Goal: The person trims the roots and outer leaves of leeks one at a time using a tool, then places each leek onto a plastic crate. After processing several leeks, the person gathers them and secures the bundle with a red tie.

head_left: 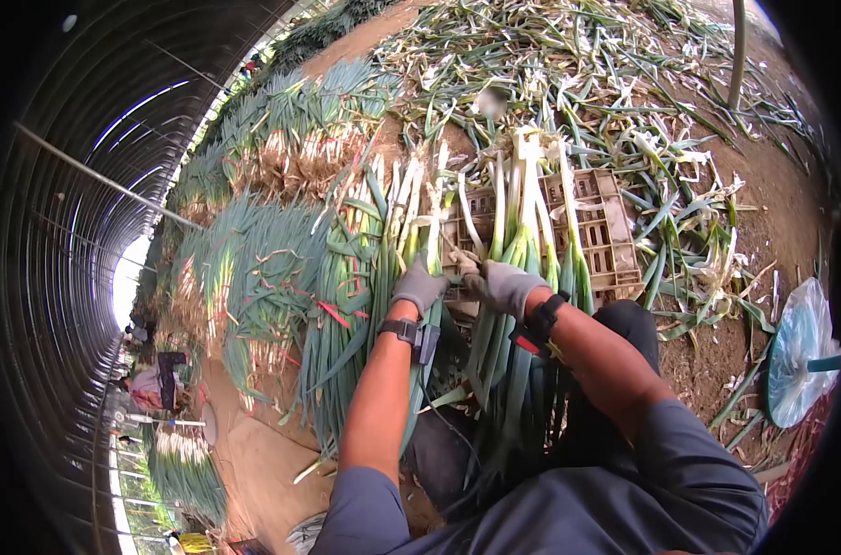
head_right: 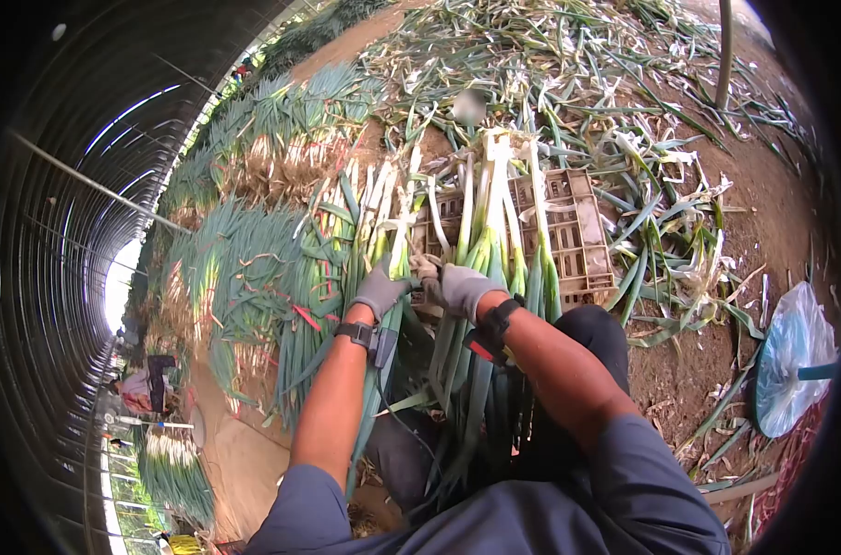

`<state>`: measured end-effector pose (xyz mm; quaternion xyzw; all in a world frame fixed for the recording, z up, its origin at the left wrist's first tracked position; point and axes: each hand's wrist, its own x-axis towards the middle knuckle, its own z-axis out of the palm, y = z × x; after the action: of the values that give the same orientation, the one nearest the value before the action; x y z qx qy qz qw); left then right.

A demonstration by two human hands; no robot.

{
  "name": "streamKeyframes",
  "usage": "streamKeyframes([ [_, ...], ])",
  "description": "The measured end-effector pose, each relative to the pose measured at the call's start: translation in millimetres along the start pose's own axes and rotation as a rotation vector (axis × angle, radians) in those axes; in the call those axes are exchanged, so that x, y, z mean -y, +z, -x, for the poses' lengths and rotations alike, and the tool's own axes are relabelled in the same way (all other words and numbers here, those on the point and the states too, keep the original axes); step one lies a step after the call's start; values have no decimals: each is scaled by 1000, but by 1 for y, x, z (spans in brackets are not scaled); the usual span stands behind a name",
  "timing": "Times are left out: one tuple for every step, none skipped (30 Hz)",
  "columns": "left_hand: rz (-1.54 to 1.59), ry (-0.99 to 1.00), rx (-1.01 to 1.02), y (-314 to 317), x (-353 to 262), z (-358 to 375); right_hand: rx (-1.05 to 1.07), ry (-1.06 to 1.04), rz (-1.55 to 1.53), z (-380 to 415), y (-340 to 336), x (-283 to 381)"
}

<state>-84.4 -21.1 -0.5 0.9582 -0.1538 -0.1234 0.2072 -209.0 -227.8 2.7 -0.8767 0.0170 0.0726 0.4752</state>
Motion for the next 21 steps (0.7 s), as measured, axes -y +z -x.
streamKeyframes([
  [-12,5,2,-8,-13,20,-17,-24,15,-1,1,1],
  [-3,-18,30,-16,-27,42,40,35,11,-1,1,2],
  [6,-43,60,-24,-42,65,16,18,-5,-3,7,-3],
  [-51,8,20,-17,-35,73,-6,-1,-18,-4,12,-5],
  [28,25,37,-11,-26,80,8,26,-9,-3,15,-9],
  [110,43,54,-10,-27,93,23,52,0,2,12,-3],
  [193,65,71,-5,-26,104,56,78,-1,12,10,5],
  [281,88,-5,15,-7,104,86,103,-2,19,8,13],
  [301,66,-9,18,-4,112,100,112,33,23,9,18],
  [321,41,-11,21,1,119,115,121,67,28,10,23],
  [337,21,-12,22,5,126,105,114,134,30,10,28],
  [411,37,-49,18,-2,142,93,107,198,31,9,33],
  [423,0,-10,12,-9,154,97,130,208,32,9,39],
  [436,-39,31,7,-15,167,104,155,218,33,10,46],
  [449,-76,73,6,-17,175,109,179,228,34,10,53],
  [487,19,6,12,-15,182,114,266,222,39,7,68],
  [462,0,-3,15,-11,185,135,264,255,33,11,68],
  [434,-19,-9,21,-5,185,156,263,286,27,15,69],
  [404,-38,-13,26,2,185,176,265,313,21,18,69],
  [435,-24,-18,31,8,185,167,277,384,15,21,69],
  [464,-7,-21,37,15,183,218,292,397,5,24,68],
])
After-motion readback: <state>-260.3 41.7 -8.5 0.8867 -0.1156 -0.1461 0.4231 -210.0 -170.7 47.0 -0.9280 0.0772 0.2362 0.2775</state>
